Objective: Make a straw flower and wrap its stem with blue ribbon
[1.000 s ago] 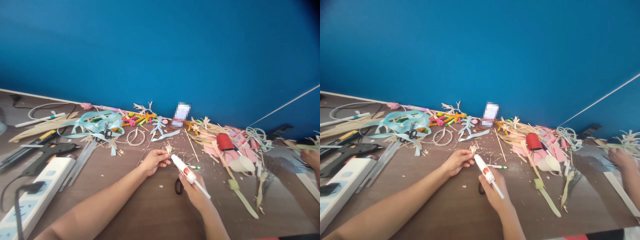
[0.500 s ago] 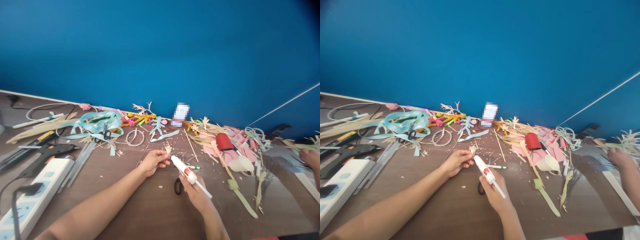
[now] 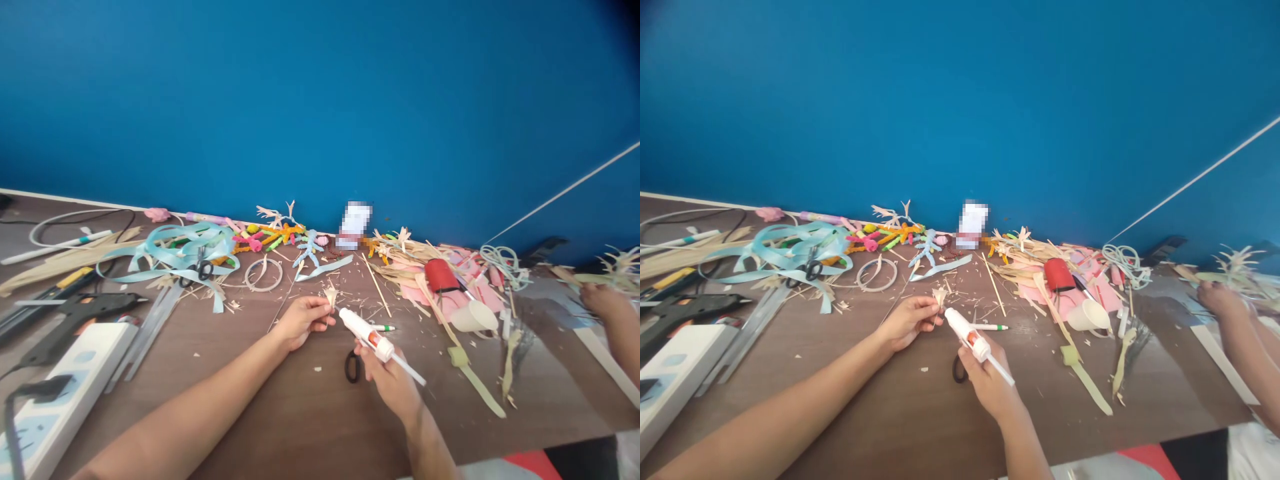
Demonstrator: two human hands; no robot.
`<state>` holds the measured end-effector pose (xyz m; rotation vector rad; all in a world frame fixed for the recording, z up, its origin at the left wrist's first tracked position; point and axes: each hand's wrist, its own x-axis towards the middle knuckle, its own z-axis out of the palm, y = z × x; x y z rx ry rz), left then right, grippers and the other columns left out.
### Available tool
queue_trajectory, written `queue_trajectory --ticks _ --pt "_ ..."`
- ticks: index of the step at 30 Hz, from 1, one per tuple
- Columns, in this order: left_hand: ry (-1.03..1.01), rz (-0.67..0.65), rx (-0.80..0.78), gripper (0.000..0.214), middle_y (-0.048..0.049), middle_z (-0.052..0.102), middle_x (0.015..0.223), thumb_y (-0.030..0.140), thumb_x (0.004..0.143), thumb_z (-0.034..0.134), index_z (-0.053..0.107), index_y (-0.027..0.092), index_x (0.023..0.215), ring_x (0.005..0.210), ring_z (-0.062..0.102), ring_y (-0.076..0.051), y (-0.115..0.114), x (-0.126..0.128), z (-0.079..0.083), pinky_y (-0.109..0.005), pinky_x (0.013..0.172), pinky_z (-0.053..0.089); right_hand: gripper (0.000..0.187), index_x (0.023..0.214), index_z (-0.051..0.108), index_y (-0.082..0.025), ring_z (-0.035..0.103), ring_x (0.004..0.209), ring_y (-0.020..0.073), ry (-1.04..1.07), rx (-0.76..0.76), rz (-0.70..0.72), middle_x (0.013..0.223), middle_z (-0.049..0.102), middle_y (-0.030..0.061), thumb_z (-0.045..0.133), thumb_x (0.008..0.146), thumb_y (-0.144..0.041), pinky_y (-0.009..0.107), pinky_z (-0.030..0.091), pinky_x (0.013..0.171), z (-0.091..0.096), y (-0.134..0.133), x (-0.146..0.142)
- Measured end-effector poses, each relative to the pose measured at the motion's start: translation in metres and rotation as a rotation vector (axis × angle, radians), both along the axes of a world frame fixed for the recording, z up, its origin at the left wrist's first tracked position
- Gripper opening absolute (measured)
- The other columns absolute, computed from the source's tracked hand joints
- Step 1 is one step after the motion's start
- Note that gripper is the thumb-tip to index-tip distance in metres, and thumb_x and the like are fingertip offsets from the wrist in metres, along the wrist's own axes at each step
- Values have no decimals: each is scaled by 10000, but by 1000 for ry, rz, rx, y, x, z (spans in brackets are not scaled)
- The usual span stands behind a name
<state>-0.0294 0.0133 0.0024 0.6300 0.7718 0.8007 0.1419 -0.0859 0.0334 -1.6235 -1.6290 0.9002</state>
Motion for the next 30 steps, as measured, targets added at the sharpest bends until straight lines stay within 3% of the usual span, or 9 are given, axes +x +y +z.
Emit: queue_trajectory --ticks 14,30 --pt "-17 -23 9 132 -38 620 684 158 649 674 599 88 733 570 614 -93 0 -1 0 -129 447 477 395 914 563 -135 473 467 111 60 -69 -23 607 549 19 419 803 -486 231 450 463 0 5 -4" --pt "-10 -30 19 132 -30 616 718 162 645 677 597 99 730 577 616 -84 1 -1 -2 -125 452 475 356 883 574 -127 469 441 102 91 -63 -33 564 543 9 434 808 -446 223 430 452 0 1 -2"
